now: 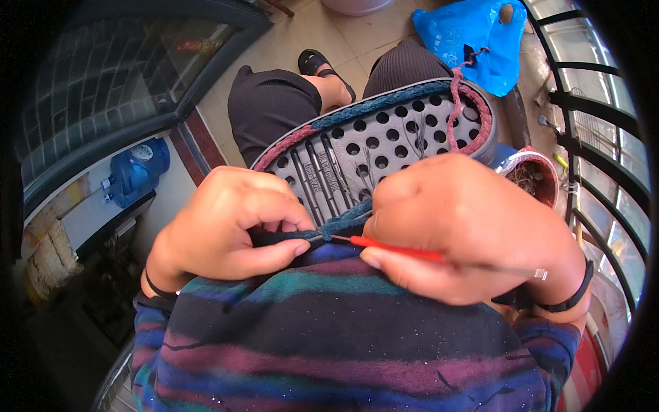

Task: The person repairs the sole of a shoe by hand using a hook-like tool to pull blue thread through pre-made holes in the rubber sole, working along the edge of the heel and side.

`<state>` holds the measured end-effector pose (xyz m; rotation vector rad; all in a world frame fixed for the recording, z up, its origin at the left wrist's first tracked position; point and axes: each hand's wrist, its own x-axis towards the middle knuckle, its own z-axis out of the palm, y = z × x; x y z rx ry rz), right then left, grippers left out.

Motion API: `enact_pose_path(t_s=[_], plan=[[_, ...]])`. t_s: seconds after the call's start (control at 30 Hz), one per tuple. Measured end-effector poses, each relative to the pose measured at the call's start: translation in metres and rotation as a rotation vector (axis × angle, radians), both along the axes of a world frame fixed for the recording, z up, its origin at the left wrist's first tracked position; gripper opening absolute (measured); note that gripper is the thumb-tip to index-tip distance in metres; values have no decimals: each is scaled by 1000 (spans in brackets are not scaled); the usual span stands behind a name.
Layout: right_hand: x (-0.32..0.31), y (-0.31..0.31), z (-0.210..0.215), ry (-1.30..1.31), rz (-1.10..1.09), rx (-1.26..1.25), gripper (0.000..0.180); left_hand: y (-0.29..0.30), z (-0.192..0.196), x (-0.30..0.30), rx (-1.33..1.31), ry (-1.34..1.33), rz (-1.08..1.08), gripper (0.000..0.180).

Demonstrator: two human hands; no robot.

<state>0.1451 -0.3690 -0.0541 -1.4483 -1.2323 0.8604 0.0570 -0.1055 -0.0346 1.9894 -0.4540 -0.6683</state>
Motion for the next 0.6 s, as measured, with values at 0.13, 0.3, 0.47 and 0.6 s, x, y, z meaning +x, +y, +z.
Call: enact_pose_path(t_s=[0.13, 0.3, 0.47, 0.6], plan=[[-7, -2, 3, -156, -15, 13, 22, 4, 4, 18, -12, 340, -35, 5], [-23, -10, -17, -163, -207, 103, 21, 5, -4, 30, -61, 606, 18, 6], [-14, -10, 1, -397, -156, 66, 19, 0, 1, 29, -72, 532, 35, 4], [-2, -10, 2, -260, -75, 104, 17, -8, 6, 23, -29, 246, -6, 3]])
